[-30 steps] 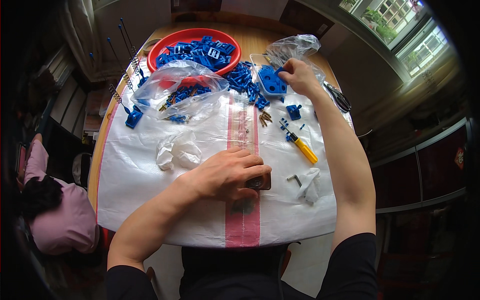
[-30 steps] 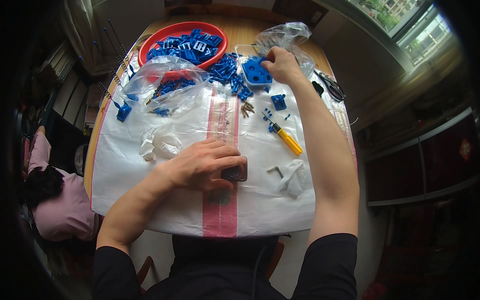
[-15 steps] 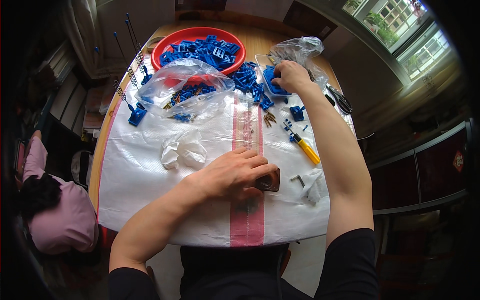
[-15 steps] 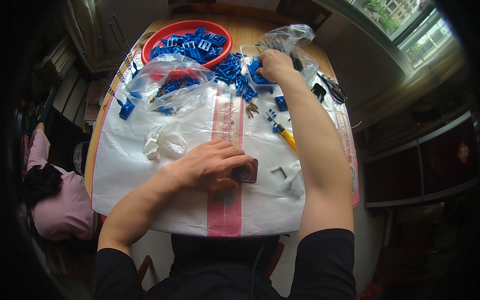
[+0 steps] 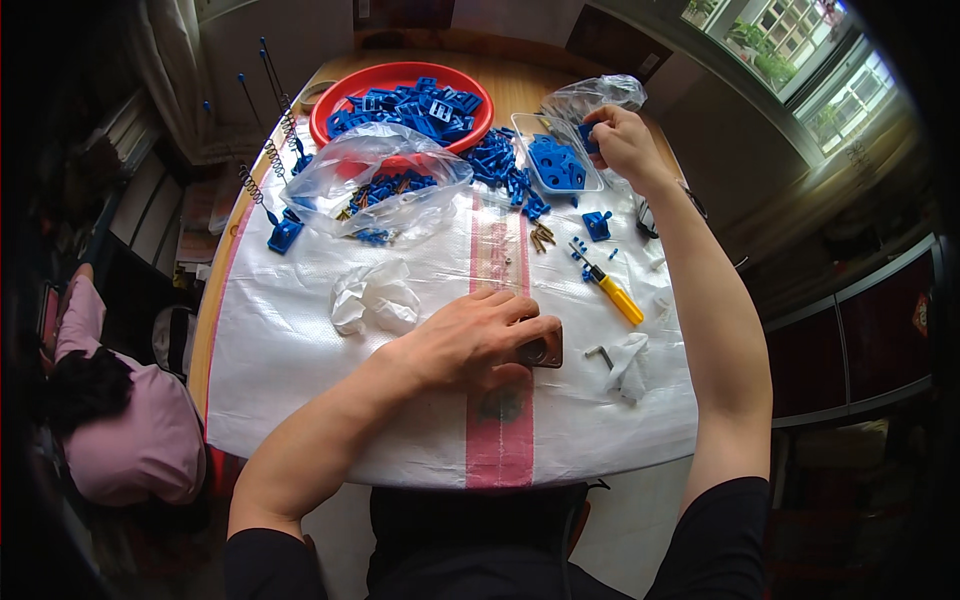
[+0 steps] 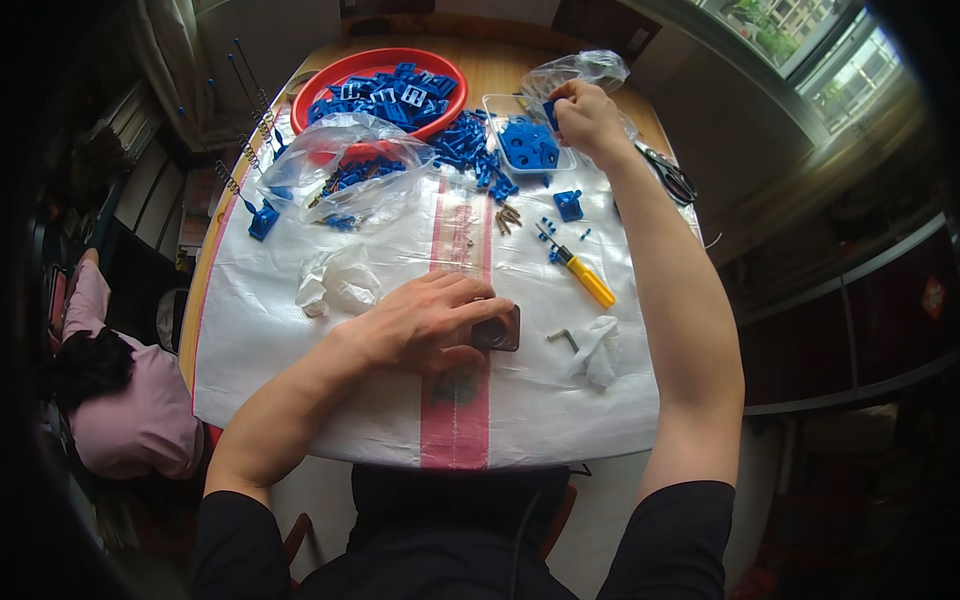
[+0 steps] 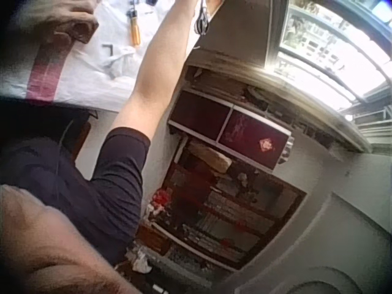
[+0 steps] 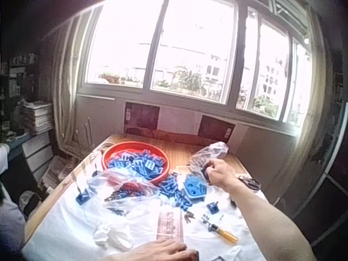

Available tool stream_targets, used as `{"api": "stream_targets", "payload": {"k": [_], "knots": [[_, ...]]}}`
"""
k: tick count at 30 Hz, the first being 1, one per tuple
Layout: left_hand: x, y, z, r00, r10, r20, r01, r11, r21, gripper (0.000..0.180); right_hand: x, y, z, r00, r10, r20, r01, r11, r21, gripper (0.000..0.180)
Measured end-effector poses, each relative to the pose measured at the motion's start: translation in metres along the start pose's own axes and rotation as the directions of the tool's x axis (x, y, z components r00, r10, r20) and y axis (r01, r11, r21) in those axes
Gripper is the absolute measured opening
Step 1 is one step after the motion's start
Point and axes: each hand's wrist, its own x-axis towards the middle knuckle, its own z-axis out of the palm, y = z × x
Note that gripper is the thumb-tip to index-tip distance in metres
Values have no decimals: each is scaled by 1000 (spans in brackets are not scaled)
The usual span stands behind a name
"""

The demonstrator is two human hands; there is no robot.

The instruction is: The recorder is assembling small plastic components, specifically attaching a spring and a small metal rod to a blue plastic base using tools like a hex key and screwdriver.

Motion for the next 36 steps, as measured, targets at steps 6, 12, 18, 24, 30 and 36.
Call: {"api": "stream_targets", "payload": {"k": [6, 12, 18, 24, 30, 36], "knots": [[3, -3, 1, 996, 43, -75, -46, 998, -33, 75, 24, -16, 33, 996, -71, -53, 57, 973, -225, 40], [-2, -7, 3, 991, 101, -85, -102, 995, -8, 63, 32, -66, 104, 955, -207, 213, 296, 713, -635, 32], [0, -9, 7, 997, 42, -59, -44, 999, -30, 60, 74, -57, 136, 948, -67, 312, 259, 732, -630, 28], [0, -10, 1, 997, 16, -81, -22, 997, -77, 78, 75, -51, 130, 916, -305, 259, 398, 766, -505, 24], [-7, -15, 3, 985, -49, -164, 36, 996, -79, 103, 36, -41, 89, 866, -482, 131, 496, 802, -332, 35], [-9, -8, -12, 938, -66, -341, 54, 998, -43, 83, -61, -23, 10, 951, -293, 95, 293, 956, 14, 35]]}}
